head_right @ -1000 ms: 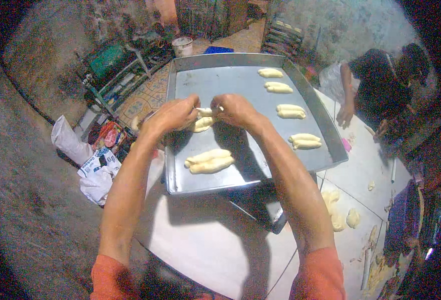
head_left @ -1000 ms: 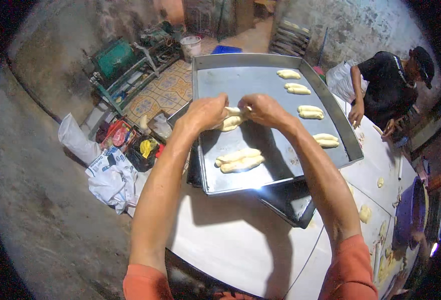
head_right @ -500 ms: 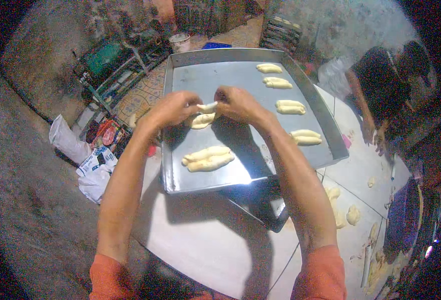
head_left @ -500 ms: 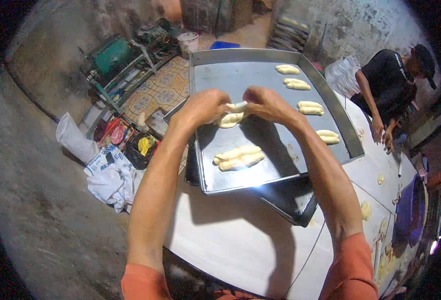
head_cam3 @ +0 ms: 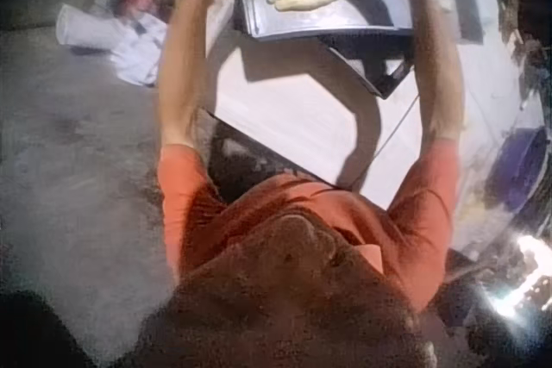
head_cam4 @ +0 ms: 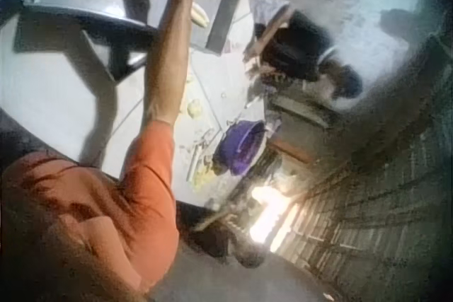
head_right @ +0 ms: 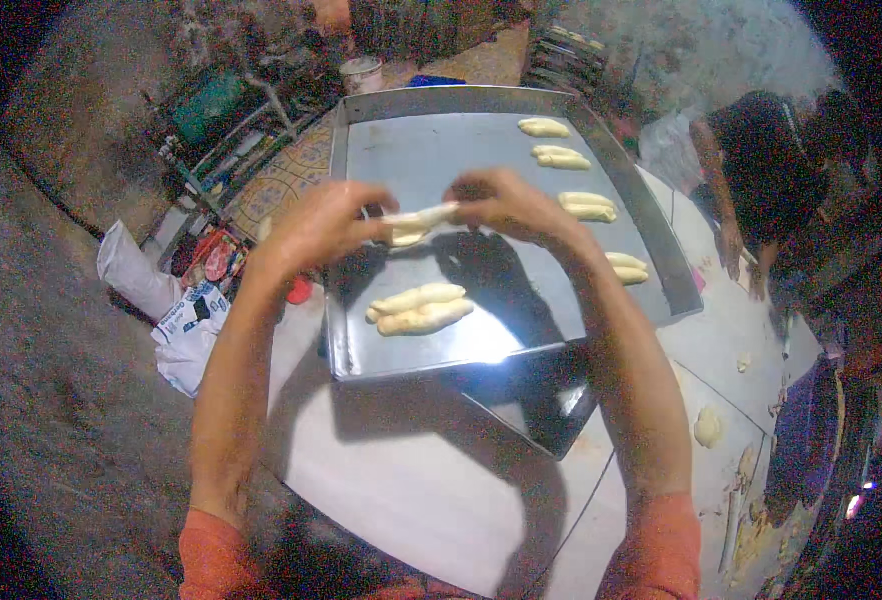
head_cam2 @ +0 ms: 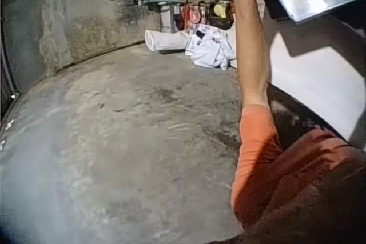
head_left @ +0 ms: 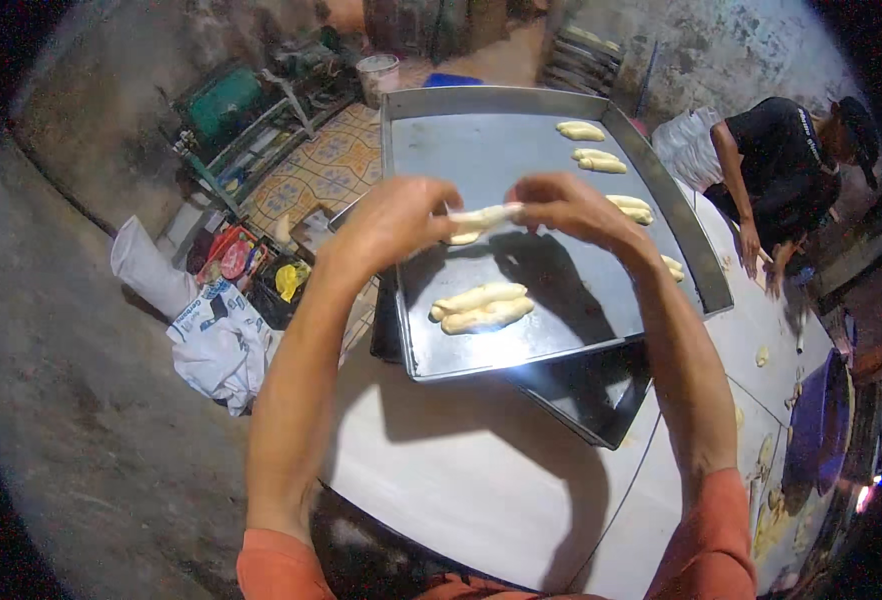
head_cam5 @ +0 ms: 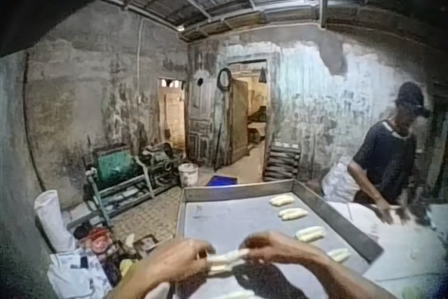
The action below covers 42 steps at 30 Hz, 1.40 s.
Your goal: The person flattens dough pieces using a rolling pin, applies a chocolate filling with a spatula, rolls the dough into cylinders, and places them onto a metal tray.
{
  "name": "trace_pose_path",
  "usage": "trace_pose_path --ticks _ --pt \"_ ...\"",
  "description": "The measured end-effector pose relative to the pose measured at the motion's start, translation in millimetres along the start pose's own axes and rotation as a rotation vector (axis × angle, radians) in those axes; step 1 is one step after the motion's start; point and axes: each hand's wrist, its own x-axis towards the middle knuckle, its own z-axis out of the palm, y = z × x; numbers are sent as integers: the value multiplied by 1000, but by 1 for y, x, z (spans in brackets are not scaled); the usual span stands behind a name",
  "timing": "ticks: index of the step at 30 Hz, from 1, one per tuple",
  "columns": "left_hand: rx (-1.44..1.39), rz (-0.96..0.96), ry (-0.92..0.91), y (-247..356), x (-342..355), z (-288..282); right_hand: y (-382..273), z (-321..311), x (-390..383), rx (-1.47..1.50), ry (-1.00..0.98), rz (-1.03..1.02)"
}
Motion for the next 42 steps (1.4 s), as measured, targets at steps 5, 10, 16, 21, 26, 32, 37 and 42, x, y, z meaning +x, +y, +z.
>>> trace_pose_path --ticks 5,10,16,21,26,32,37,42 --pt "319 104 -213 11 -15 16 14 5 -20 -419 -155 -27" --pt "288 -43 4 12 -1 11 -5 4 -9 -361 -24 65" --pt "393 13 -81 -5 27 29 26 36 35 -616 121 -258" --pt "364 55 63 -12 27 28 1 36 42 -692 77 -137" --pt "486 134 179 -15 17 29 -1 40 23 -736 233 -389" --pt "389 24 -63 0 16 21 17 28 17 -504 10 -243" --pt "338 -29 -144 -10 18 20 17 36 15 -575 103 -248" --pt "505 -50 -157 -2 19 26 17 36 9 -667 110 -239"
